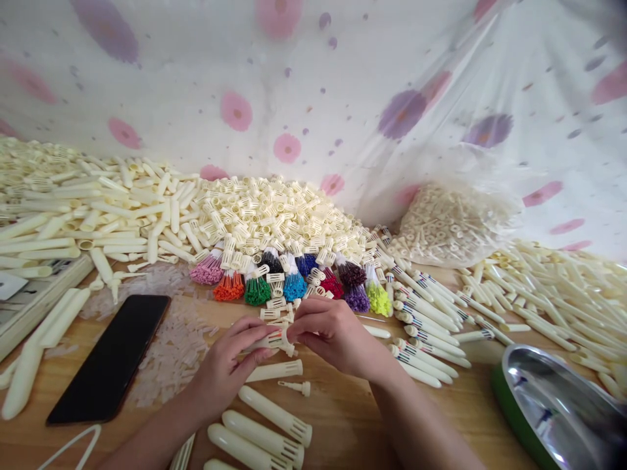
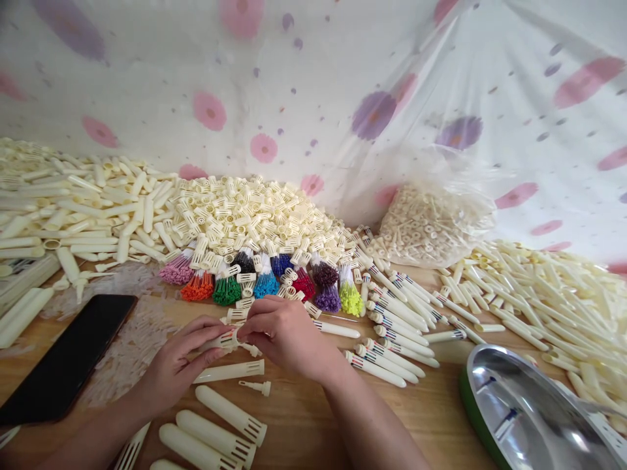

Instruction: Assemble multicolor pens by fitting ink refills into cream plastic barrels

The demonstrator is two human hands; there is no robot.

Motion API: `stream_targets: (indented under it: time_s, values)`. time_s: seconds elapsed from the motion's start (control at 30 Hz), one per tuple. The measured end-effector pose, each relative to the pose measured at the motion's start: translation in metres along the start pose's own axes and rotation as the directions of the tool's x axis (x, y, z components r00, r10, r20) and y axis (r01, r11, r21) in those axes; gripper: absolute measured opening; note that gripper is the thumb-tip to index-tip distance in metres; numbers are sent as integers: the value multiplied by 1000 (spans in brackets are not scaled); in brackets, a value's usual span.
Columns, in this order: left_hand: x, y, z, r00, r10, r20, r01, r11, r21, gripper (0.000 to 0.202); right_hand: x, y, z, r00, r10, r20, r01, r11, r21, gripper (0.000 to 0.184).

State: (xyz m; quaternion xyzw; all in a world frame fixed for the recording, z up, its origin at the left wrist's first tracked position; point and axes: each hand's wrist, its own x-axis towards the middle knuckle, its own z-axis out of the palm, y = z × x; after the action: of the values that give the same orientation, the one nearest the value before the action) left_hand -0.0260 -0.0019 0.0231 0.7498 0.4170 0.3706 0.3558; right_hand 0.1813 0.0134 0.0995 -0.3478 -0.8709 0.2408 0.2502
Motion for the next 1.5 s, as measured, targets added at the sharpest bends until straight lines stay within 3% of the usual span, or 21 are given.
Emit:
stream_targets:
  time_s: [0.1, 0.3, 0.47, 0.63, 0.83, 0.93, 1.07, 1.2, 1.37, 1.5]
  values:
    - [2, 1, -1, 995, 83, -56, -79, 994, 70, 26, 0, -1, 5, 998, 54, -38, -52, 997, 53, 17]
    - [2, 2, -2, 973, 167, -159, -133, 969, 209, 28, 2, -2, 15, 928, 371, -26, -347, 889, 299, 13]
    - [3, 0, -2, 965, 146, -219, -96, 970, 222, 27, 4, 1, 20, 908, 417, 49, -392, 799, 456, 15]
    - [4, -4, 1, 963, 94, -253, -44, 979, 197, 23, 9, 5, 29, 863, 505, 10, -437, 737, 516, 12]
    - [4, -15, 3, 951, 20, -309, 30, 987, 155, 15, 9, 3, 36, 879, 468, -87, -398, 823, 405, 11]
    - [5, -24, -1, 933, -104, -344, 135, 989, 67, 18, 9, 9, 34, 892, 434, -129, -372, 865, 338, 12]
    - [14, -29, -11, 843, -361, -398, 306, 931, -198, 37, 11, 31, 25, 863, 440, -248, -410, 897, 163, 13]
    - [27, -18, -19, 784, -480, -393, 342, 863, -372, 50, 13, 53, 21, 853, 405, -329, -442, 896, -43, 16]
    - [42, 1, -12, 808, -535, -246, 371, 787, -493, 43, 23, 63, 27, 961, 148, -235, -220, 924, -314, 15]
    - [54, 9, 5, 771, -618, -154, 436, 689, -579, 25, 47, 69, 31, 987, 58, -148, -123, 869, -479, 19]
